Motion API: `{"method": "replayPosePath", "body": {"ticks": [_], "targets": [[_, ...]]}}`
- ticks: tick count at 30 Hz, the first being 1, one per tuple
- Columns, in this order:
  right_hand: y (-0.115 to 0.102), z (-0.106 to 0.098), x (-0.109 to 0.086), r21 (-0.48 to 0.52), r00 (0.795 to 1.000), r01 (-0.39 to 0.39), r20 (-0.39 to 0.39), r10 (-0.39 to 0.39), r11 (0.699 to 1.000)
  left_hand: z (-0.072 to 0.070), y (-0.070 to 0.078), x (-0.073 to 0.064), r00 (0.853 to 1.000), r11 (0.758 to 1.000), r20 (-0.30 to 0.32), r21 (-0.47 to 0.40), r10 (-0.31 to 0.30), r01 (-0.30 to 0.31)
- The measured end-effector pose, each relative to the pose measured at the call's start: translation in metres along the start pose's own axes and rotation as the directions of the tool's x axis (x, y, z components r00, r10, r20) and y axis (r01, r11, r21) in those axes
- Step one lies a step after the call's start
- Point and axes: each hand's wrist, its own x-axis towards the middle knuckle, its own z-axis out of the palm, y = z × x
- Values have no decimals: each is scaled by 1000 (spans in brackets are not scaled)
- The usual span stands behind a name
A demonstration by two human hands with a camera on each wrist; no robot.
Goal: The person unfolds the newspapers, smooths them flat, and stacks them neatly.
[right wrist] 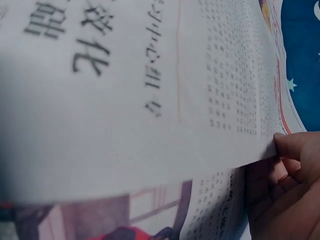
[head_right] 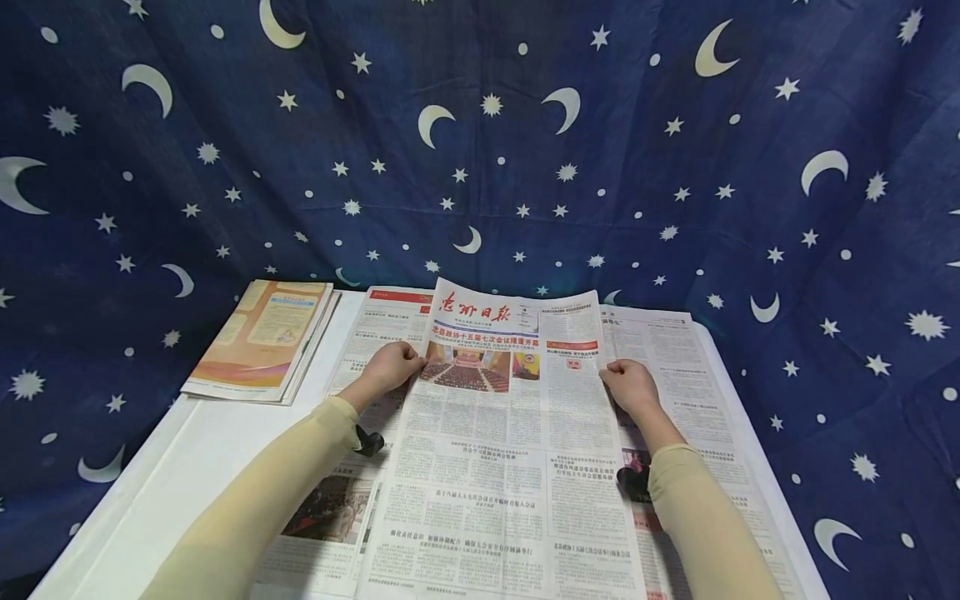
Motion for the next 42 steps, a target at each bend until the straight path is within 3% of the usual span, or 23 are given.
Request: {"method": "replayPosePath", "body": {"ticks": [13, 16, 18, 20, 21, 22, 24, 26, 27, 29, 31, 35, 38, 42], "targets": [[0, 0, 9, -18, 1000, 4, 7, -3, 1000, 2, 12, -1, 999, 976, -36, 218, -6, 14], [0, 0, 9, -21, 1000, 3, 12, -3, 1000, 2, 18, -4, 995, 945, -51, 321, 81, -60], [0, 0, 9, -25, 1000, -9, 13, 9, 1000, 4, 24, -8, 982, 908, -28, 386, 186, -162], [0, 0, 8, -27, 1000, -18, 13, 18, 999, 8, 32, -14, 950, 858, 40, 420, 309, -296], [0, 0, 8, -29, 1000, -21, 13, 21, 999, 11, 36, -18, 923, 826, 91, 419, 375, -377], [0, 0, 7, -30, 1000, -20, 13, 21, 999, 15, 41, -23, 890, 794, 148, 408, 430, -451], [1, 1, 7, -34, 1000, -19, 11, 19, 999, 26, 51, -33, 811, 719, 261, 376, 524, -585], [2, 1, 7, -34, 1000, -13, 9, 13, 999, 37, 59, -43, 737, 654, 362, 343, 571, -675], [2, 1, 8, -31, 1000, -11, 8, 11, 999, 43, 63, -47, 711, 631, 400, 332, 579, -701], [4, 1, 8, -23, 1000, -8, 14, 9, 1000, 53, 68, -55, 685, 606, 459, 332, 566, -723], [6, 0, 8, 5, 999, -17, 31, 17, 1000, 61, 72, -60, 687, 596, 488, 357, 538, -720], [11, -5, 3, 85, 995, -40, 92, 32, 996, 69, 75, -62, 715, 582, 495, 422, 494, -695], [16, -10, -4, 174, 988, -48, 153, 21, 984, 71, 76, -62, 725, 568, 497, 456, 476, -685], [25, -18, -15, 367, 967, -64, 254, -34, 928, 72, 76, -61, 731, 545, 502, 489, 463, -681]]}}
